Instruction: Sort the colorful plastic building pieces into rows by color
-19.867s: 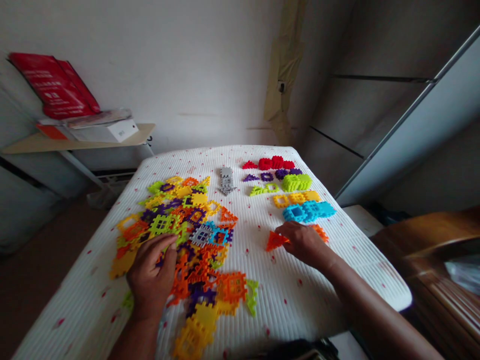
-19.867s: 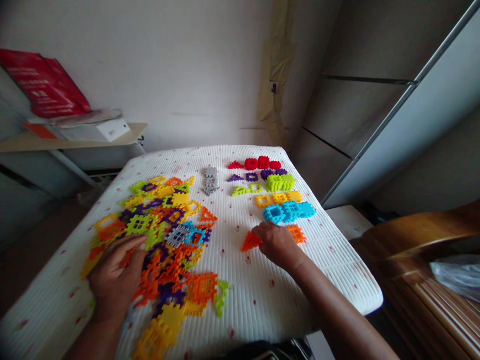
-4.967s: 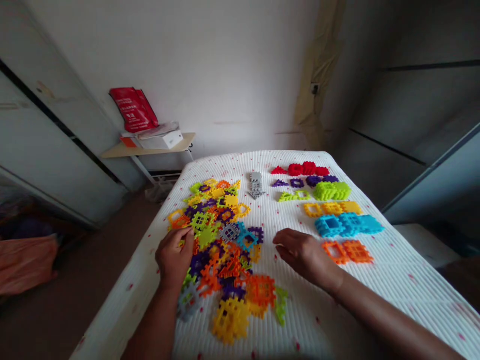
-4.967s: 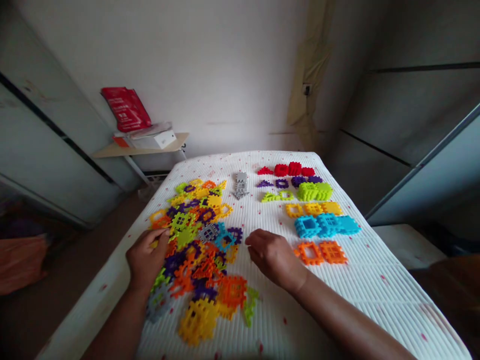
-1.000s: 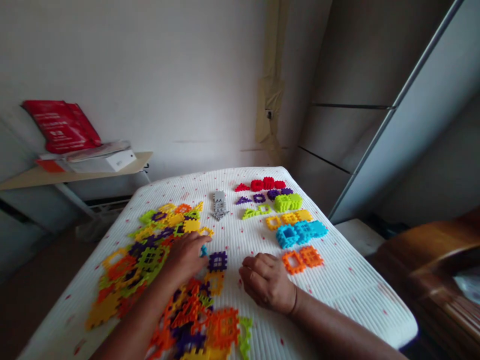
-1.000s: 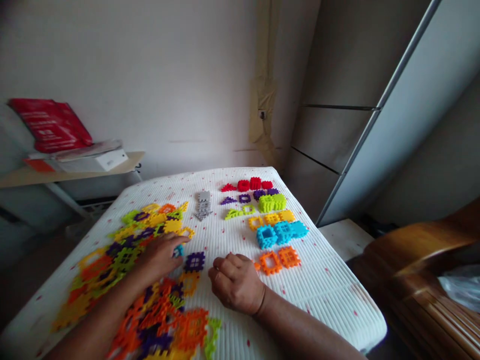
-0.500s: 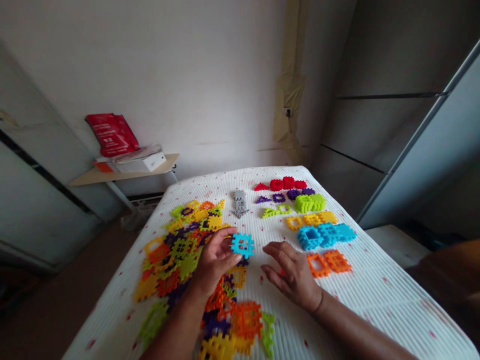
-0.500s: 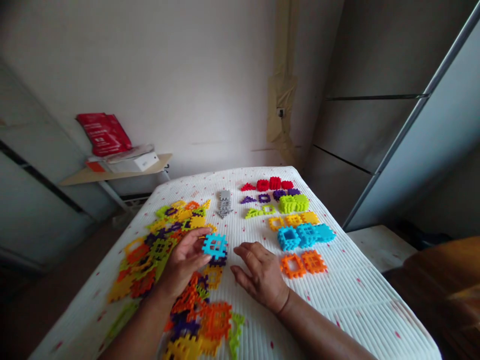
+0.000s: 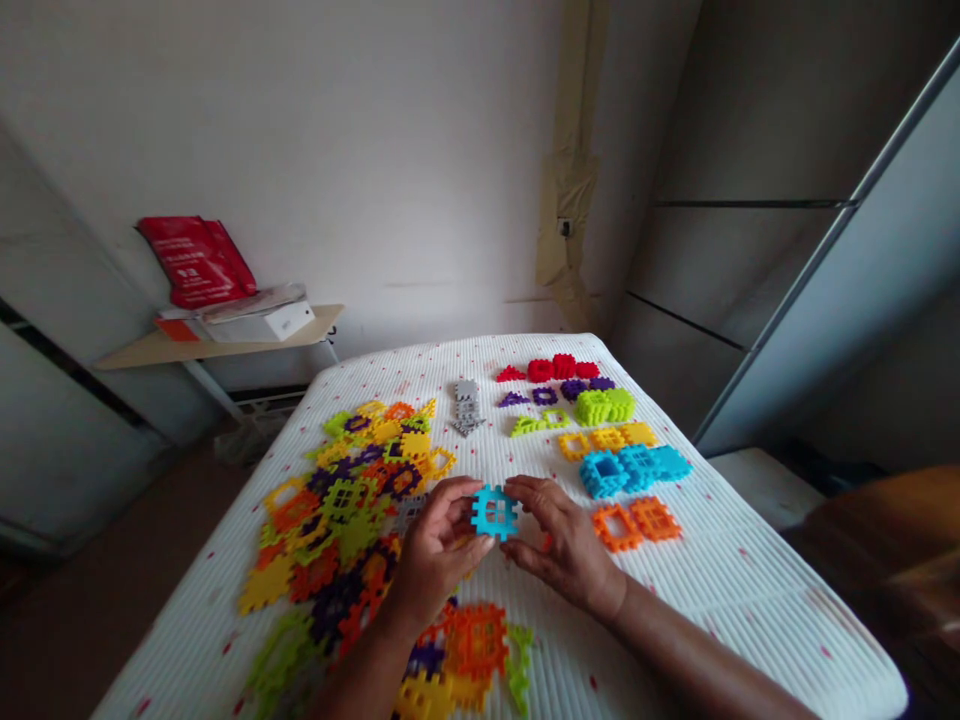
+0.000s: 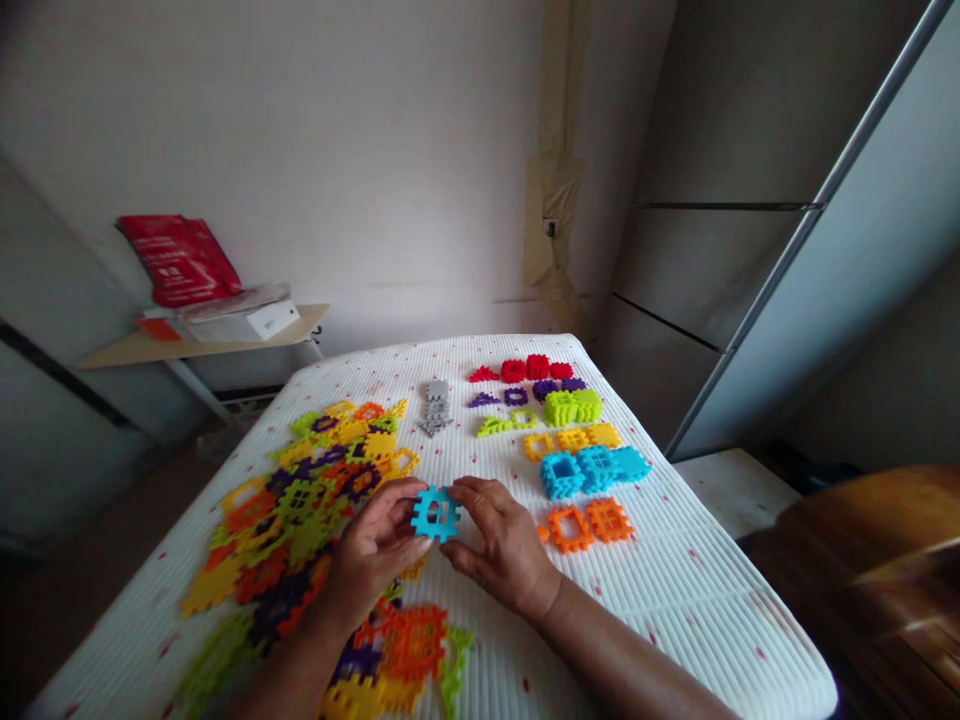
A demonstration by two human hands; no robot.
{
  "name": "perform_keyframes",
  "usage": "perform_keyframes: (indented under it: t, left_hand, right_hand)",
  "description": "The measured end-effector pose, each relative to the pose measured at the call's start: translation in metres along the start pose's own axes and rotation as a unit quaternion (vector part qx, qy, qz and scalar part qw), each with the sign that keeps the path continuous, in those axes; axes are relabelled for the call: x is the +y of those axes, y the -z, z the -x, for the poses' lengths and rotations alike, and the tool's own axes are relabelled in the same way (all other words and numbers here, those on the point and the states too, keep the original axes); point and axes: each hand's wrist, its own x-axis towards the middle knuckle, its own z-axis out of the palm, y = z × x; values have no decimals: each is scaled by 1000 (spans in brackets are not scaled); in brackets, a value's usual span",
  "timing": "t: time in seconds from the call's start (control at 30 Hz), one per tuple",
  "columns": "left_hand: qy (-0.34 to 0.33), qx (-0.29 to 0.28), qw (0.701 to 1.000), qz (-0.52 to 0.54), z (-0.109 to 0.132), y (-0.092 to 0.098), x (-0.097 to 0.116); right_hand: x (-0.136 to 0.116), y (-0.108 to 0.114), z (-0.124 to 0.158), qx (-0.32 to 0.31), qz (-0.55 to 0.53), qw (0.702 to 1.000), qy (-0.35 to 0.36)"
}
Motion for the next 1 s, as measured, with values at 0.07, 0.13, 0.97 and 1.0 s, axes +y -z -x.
perform_keyframes:
  t: [0.07, 0.13, 0.97, 1.0]
  left_hand:
    - [-6, -3, 1000, -3, 2, -1, -5]
    - [-6, -6, 1000, -6, 3, -2, -7]
    - [-19, 146, 986, -77, -5, 29, -21]
    - [-18, 148, 986, -80, -5, 30, -21]
  right_hand:
    - [-1, 2, -1, -7, -4, 1000, 2]
    - [-2, 3, 0, -11, -6, 1000, -2]
    - [137, 166, 40, -68, 124, 978, -152]
    - [140, 165, 41, -69, 116, 979, -152]
